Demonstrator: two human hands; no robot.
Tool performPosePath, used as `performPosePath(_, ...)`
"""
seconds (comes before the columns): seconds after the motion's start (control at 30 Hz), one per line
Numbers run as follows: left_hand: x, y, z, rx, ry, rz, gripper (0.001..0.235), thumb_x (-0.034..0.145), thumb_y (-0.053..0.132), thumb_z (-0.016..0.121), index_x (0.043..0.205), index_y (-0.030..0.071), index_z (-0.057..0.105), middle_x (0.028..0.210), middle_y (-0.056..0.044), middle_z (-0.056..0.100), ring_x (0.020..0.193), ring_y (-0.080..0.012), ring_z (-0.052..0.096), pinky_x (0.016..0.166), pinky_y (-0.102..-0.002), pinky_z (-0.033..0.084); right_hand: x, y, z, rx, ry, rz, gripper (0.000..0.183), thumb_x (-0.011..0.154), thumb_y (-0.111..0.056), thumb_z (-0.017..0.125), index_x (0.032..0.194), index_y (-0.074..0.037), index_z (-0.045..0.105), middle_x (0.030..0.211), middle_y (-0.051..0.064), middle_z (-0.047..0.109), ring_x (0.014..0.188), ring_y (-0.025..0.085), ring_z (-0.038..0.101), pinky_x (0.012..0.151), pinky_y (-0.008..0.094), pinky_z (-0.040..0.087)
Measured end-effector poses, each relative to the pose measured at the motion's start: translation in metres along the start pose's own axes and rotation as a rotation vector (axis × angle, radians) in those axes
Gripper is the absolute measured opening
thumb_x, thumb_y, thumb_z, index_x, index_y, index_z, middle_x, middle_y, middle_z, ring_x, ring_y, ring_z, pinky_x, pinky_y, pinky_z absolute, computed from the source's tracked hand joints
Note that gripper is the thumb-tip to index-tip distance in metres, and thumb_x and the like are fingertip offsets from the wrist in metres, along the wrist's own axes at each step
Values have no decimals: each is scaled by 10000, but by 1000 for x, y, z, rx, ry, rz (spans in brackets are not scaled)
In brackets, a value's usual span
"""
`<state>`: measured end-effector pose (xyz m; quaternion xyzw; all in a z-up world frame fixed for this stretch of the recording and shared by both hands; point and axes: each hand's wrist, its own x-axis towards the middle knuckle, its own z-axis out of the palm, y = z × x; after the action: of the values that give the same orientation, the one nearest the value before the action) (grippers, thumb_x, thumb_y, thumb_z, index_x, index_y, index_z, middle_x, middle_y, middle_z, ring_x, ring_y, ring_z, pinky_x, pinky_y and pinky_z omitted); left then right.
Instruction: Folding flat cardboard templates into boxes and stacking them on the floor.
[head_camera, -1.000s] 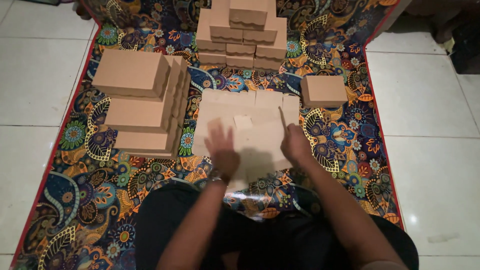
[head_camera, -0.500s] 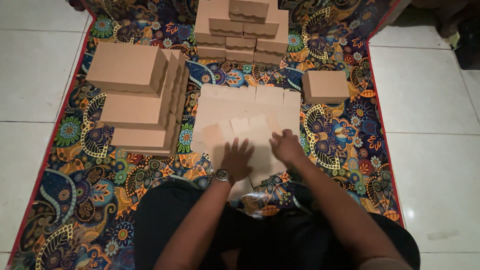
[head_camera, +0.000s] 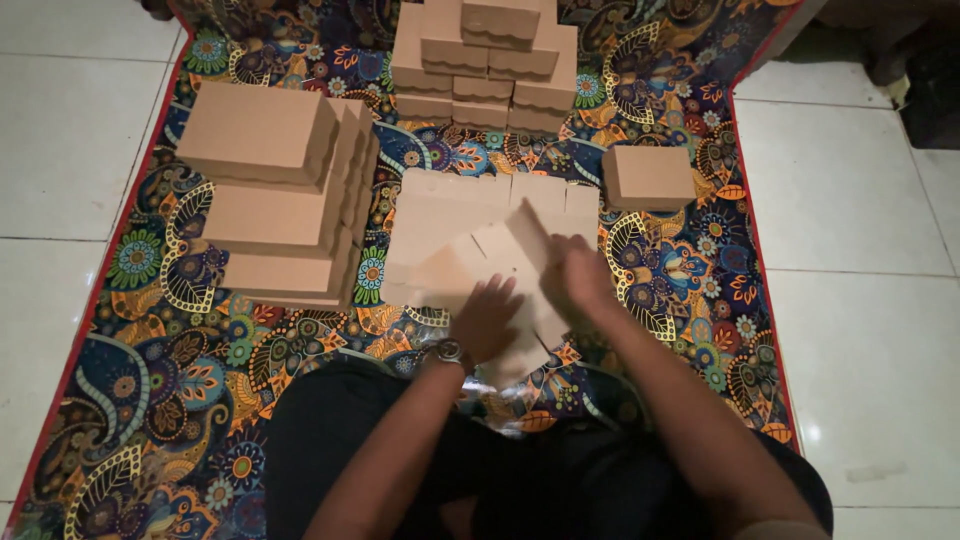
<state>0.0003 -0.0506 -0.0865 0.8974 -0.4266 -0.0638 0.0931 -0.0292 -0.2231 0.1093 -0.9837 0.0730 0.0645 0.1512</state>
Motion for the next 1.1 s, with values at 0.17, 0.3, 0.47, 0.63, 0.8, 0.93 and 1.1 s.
performPosePath(0.17, 14, -5, 40, -102, 93, 66, 741, 914, 544, 528, 1528, 135, 461, 1568, -189, 430, 1445, -437, 395, 1149, -589, 320, -2, -4, 83, -255, 188, -259, 277, 925, -188, 525, 1174, -133, 632, 1043, 130, 578, 945, 375, 673, 735, 430, 581)
performPosePath(0.3, 17, -6, 41, -122, 46, 67, 822, 837, 557, 592, 1492, 73, 483, 1468, -207, 529, 1381, -420, 467, 1118, -571, 357, 14, 29, 209, -146, 70, -474, 601, 958, -154, 500, 1524, 3, 375, 1476, 322, 419, 1299, 529, 481, 890, 608, 574)
performPosePath(0.47, -4, -3, 26, -67, -40, 13, 1010, 722, 625, 736, 1484, 26, 450, 1386, -220, 585, 1325, -391, 504, 1156, -524, 322, 5, 31, 193, -633, 414, -456, 628, 963, -363, 506, 1554, -164, 435, 1541, 179, 457, 1368, 421, 473, 1002, 555, 481)
performPosePath(0.63, -23, 7, -4, -78, -69, -73, 1165, 540, 643, 859, 1435, 18, 452, 1368, -188, 558, 1343, -365, 476, 1183, -510, 338, -3, 29, 164, -557, -91, -322, 720, 1005, -253, 473, 1659, -230, 171, 1681, 132, 199, 1493, 472, 269, 1144, 601, 358)
performPosePath(0.8, -44, 57, -101, 38, -457, -342, 519, 787, 127, 718, 1232, -14, 492, 1198, -126, 462, 1196, -311, 434, 1080, -455, 428, -5, 24, 158, -504, -290, -305, 752, 976, -222, 516, 1653, -199, 190, 1724, 144, 101, 1533, 500, 158, 1185, 614, 287)
performPosePath(0.93, -52, 66, -94, 12, -460, -338, 490, 770, 233, 800, 1165, 3, 625, 1222, -167, 478, 1137, -329, 441, 1003, -477, 472, -4, 24, 160, -471, -250, -318, 743, 983, -218, 520, 1655, -217, 202, 1712, 156, 147, 1521, 509, 197, 1162, 629, 313)
performPosePath(1.1, -31, 71, -3, 102, 390, -764, 183, 848, 499, 587, 849, 316, 585, 782, 50, 569, 719, -210, 607, 634, -408, 459, 5, 36, 146, -184, -207, -366, 659, 988, -118, 481, 1608, -272, 317, 1648, 106, 360, 1458, 486, 378, 1127, 604, 449)
